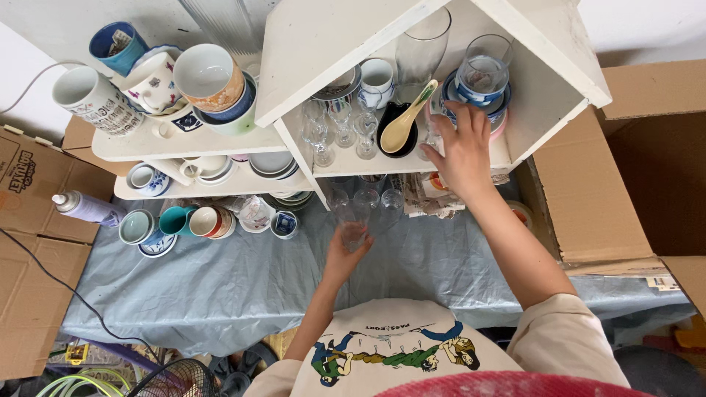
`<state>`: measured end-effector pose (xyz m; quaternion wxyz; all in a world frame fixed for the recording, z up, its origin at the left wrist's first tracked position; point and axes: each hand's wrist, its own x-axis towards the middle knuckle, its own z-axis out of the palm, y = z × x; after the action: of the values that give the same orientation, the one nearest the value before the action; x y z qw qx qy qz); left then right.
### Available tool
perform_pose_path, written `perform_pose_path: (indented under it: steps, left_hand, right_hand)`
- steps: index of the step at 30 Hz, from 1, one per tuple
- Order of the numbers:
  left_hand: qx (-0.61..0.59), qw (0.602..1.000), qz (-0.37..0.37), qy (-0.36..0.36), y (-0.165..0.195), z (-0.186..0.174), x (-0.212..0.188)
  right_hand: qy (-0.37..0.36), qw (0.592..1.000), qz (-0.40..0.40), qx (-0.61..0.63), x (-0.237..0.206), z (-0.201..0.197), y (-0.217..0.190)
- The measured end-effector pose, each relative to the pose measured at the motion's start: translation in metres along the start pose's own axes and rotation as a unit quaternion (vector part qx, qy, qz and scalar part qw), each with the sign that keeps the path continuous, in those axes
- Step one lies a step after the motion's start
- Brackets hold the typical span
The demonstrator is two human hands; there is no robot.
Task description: The person wraps ceramic cups and bowls in sheets of newspaper on a table, folding the paper around each piece and setting the wrapped pieces aside. They continue wrapping more pieces one at a time and later handle glass cups on the table.
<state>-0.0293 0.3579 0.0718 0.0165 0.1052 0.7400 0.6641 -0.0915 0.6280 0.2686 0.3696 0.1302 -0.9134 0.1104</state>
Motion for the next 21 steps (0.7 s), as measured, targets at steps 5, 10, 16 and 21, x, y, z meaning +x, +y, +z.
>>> perform_pose_path:
  steps: [5,10,16,21]
  left_hand:
    - [-0.007,1.0,-0.008,-0.003,-0.009,0.003,0.006]
    - [-0.016,0.999,0.009,0.033,-0.012,-0.002,0.011]
    - [-0.073,0.994,0.0,0.078,-0.005,-0.009,0.018]
    - [-0.062,0.99,0.042,0.116,0.001,-0.016,0.018]
  right_hand:
    - [-0.056,0.996,0.04,0.052,-0.009,0.002,0.018]
    - [-0.06,0.986,0.054,0.144,-0.015,-0.013,0.008]
    - [-0.041,0.979,-0.068,0.186,0.008,0.005,-0.043]
    - [-0.03,0.984,-0.127,0.124,0.031,0.054,-0.071]
